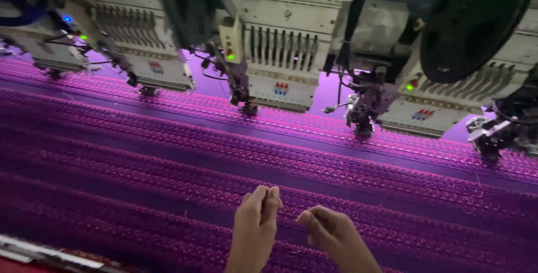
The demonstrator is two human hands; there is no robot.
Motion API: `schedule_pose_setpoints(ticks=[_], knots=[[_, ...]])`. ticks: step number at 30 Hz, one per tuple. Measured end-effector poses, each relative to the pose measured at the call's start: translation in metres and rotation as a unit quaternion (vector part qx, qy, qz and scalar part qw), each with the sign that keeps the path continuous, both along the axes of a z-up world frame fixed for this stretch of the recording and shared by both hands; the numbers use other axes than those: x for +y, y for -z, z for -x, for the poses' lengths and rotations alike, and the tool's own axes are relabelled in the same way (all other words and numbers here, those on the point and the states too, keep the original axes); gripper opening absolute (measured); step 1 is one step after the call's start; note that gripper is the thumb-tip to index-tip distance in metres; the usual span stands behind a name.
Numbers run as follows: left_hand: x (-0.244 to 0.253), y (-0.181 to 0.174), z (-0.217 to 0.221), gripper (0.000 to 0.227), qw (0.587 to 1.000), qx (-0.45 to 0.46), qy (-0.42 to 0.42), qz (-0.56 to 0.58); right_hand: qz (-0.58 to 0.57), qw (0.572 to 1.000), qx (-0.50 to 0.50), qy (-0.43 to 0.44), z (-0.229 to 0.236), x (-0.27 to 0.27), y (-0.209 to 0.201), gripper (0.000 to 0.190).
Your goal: The person threads pink thread through the needles of multiple industrial embroidery machines. They pull the thread through the needle eye and adjust the fabric underneath while moving between different machine heads.
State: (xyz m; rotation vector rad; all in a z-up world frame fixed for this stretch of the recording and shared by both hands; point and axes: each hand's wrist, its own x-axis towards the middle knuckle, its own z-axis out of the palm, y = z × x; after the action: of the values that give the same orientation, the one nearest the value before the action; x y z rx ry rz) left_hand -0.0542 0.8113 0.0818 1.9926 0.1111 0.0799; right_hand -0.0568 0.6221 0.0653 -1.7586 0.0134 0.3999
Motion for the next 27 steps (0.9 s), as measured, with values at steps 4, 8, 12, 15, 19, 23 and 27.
schedule_pose_setpoints(ticks=[4, 8, 12, 15, 19, 23, 27], knots=[[0.031, 0.013, -0.003, 0.040, 0.999, 0.004, -0.025, -0.021, 0.048, 0.999, -0.010, -0.003, -0.010, 0.027, -0.009, 0.032], [0.067, 0.010, -0.010, 0.037, 0.998, 0.010, -0.058, 0.000, 0.061, 0.996, -0.027, 0.061, -0.036, 0.063, -0.005, 0.025], [0.113, 0.029, -0.040, 0.025, 0.995, -0.025, -0.099, 0.005, 0.020, 0.984, -0.035, 0.174, -0.082, 0.110, 0.000, 0.015], [0.150, 0.040, -0.057, 0.024, 0.995, -0.057, -0.079, 0.021, 0.097, 0.964, 0.011, 0.248, -0.109, 0.151, -0.017, 0.018], [0.198, 0.052, -0.076, 0.024, 0.998, -0.035, -0.048, -0.004, 0.179, 0.950, -0.010, 0.257, -0.127, 0.181, 0.007, 0.020], [0.238, 0.057, -0.091, 0.019, 0.998, -0.039, -0.024, -0.045, 0.297, 0.919, -0.090, 0.244, -0.132, 0.193, 0.043, 0.018], [0.270, 0.063, -0.104, 0.024, 0.996, -0.060, 0.000, -0.064, 0.355, 0.881, -0.211, 0.231, -0.125, 0.211, 0.058, 0.014]])
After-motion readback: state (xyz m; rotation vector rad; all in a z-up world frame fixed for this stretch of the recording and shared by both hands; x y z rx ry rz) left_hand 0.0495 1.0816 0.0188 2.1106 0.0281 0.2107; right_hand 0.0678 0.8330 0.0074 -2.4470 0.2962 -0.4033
